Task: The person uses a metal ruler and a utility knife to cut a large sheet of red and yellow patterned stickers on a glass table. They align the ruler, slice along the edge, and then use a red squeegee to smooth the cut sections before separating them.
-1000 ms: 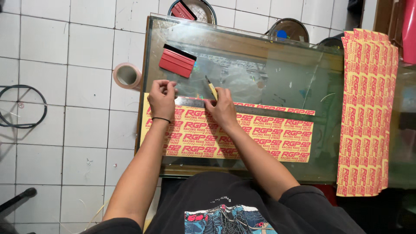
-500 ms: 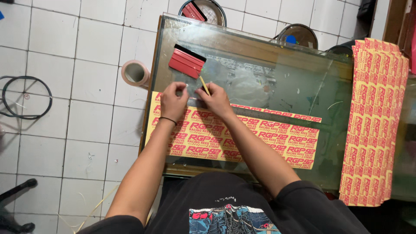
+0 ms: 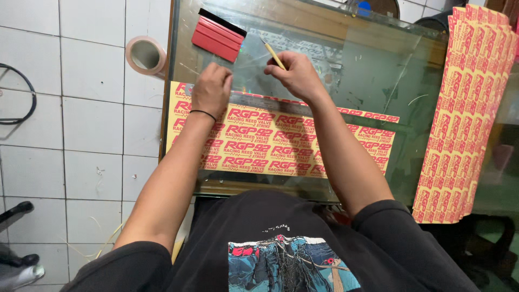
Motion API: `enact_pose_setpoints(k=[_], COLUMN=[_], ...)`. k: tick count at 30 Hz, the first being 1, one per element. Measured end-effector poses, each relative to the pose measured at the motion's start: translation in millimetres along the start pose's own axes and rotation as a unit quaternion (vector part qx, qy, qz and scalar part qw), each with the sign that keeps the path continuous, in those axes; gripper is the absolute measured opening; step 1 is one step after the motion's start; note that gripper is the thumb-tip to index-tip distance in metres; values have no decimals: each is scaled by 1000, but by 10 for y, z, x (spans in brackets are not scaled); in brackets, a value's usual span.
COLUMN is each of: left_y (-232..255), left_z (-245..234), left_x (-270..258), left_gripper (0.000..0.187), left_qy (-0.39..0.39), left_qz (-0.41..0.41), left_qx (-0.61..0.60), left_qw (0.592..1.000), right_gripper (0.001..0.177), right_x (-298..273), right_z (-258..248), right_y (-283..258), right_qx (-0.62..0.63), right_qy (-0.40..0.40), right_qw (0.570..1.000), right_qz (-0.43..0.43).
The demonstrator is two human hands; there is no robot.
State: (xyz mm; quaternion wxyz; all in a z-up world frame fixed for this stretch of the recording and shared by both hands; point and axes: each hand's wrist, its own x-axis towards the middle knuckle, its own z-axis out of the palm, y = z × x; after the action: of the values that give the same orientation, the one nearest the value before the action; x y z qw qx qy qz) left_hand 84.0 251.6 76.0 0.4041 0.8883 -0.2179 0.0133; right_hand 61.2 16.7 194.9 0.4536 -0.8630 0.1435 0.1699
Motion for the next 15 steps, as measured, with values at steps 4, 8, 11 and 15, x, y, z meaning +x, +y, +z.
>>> enact_pose_setpoints(k=[4,8,11,15], left_y=[-266,-736,-1476,-2771], left_z=[-439,-824,-1073,-1402], left_x=[-4,-73,-185,-717], left_gripper=[7,7,10,19], left_qy=[45,150,259,356], left_qz=[-19,-52,-143,-334], left_qx=[-22,35,91,199], left_qw=[999,987,951,850], right_gripper=[9,13,13,13], right_x=[-76,-155,-148,-159], right_z=[-4,216,402,456], right_y=[370,597,634,728], right_qx=[25,6,-24,-76], right_qy=[19,91,123,148], right_qw=[999,996,992,986], right_qz=[18,17,-8,-28])
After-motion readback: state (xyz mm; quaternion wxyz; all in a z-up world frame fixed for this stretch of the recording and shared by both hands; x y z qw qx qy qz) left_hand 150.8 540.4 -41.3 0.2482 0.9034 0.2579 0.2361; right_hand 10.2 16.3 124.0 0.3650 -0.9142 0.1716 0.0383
